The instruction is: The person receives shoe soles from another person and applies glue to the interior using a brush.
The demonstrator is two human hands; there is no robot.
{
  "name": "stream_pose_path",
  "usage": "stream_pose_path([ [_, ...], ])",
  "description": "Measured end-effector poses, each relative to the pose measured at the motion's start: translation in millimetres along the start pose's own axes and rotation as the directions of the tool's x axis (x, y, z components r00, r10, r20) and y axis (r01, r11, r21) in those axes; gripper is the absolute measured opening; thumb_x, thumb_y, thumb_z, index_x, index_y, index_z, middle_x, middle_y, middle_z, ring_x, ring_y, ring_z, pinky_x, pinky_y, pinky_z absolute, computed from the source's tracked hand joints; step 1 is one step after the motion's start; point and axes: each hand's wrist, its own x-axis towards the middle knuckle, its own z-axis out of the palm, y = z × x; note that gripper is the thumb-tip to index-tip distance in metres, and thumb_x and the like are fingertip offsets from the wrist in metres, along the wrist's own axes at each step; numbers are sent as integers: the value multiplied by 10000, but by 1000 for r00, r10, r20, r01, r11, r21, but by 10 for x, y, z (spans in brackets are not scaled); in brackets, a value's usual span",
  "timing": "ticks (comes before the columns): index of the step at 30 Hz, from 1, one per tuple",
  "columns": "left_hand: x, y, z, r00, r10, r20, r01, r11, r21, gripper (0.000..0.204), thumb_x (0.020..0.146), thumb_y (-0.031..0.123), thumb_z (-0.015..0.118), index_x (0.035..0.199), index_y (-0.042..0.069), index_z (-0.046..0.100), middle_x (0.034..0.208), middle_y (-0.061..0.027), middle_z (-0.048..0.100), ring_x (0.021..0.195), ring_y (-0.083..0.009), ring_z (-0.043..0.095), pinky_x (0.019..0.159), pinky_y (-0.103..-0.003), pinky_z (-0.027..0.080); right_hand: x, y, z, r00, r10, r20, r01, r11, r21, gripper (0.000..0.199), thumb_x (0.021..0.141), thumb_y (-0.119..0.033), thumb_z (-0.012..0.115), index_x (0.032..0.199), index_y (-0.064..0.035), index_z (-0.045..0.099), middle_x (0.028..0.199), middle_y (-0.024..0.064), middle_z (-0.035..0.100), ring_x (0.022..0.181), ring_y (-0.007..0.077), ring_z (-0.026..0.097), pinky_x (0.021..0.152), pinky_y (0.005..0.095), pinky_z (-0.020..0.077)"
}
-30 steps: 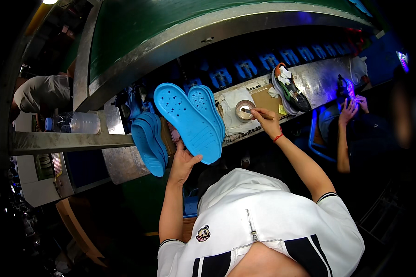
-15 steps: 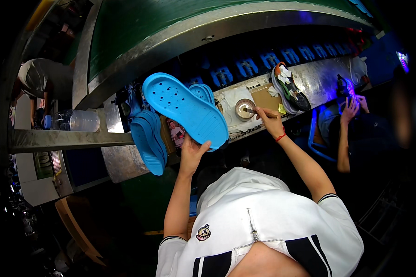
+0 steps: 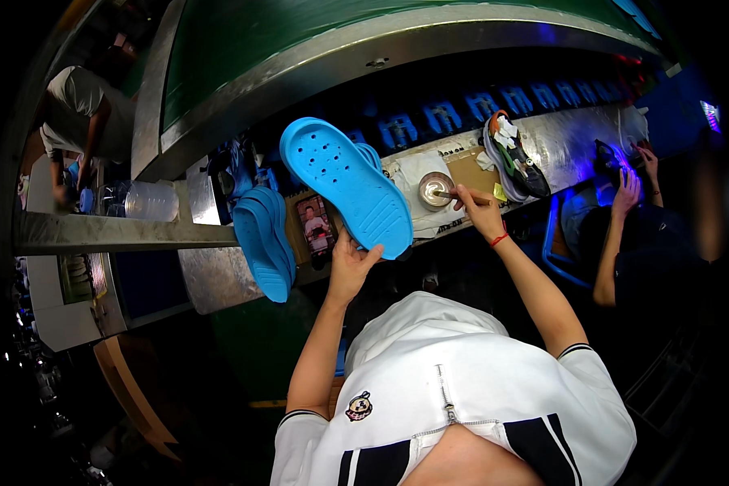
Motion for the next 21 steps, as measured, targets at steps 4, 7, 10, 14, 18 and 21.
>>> stream_pose_path([
  [4, 10, 15, 25, 1000, 5, -18, -5, 999, -33, 579, 829, -68, 609, 1333, 17, 336, 1225, -133, 512, 1124, -218, 533, 948, -369, 482, 3, 51, -9, 990, -119, -73, 121, 992, 23, 342, 929, -323, 573, 935, -11, 712, 651, 23, 628, 590, 59, 528, 531, 205, 396],
  [7, 34, 3, 46, 999, 32, -28, -32, 999, -16, 578, 834, -70, 602, 1334, 11, 324, 1220, -135, 516, 1114, -216, 539, 939, -369, 490, -11, 44, 1, 985, -159, -60, 158, 987, -18, 317, 923, -300, 586, 931, -9, 711, 670, 31, 638, 598, 61, 540, 540, 208, 403],
  [10, 83, 12, 57, 998, 52, -17, -52, 998, 19, 560, 836, -69, 596, 1322, 3, 327, 1211, -138, 521, 1090, -213, 555, 910, -360, 510, -14, 56, -22, 971, -231, -64, 222, 968, -116, 273, 913, -264, 599, 931, -16, 712, 705, 41, 652, 624, 64, 561, 550, 216, 414],
  [14, 135, -19, 28, 996, 85, -35, -83, 995, 59, 493, 825, -61, 603, 1266, -23, 386, 1151, -137, 550, 1018, -193, 586, 841, -311, 531, -88, -198, -53, 928, -366, -72, 336, 905, -262, 207, 901, -201, 606, 943, -30, 714, 742, 49, 669, 653, 75, 589, 578, 214, 437],
  [18, 226, 56, 171, 991, 117, -60, -114, 992, 55, 447, 814, -49, 615, 1220, -42, 429, 1100, -136, 578, 978, -183, 603, 810, -290, 534, -86, -100, -98, 992, -127, -5, 127, 991, -43, 192, 907, -154, 586, 963, -18, 709, 785, 52, 686, 699, 87, 614, 619, 203, 453],
  [21, 247, 113, 155, 980, 172, -101, -161, 981, 111, 448, 819, -42, 616, 1222, -46, 421, 1093, -146, 584, 957, -186, 614, 804, -294, 536, -268, -439, -189, 982, -186, -45, 187, 982, 12, 204, 911, -140, 577, 982, 10, 696, 818, 65, 693, 733, 91, 621, 639, 198, 456],
])
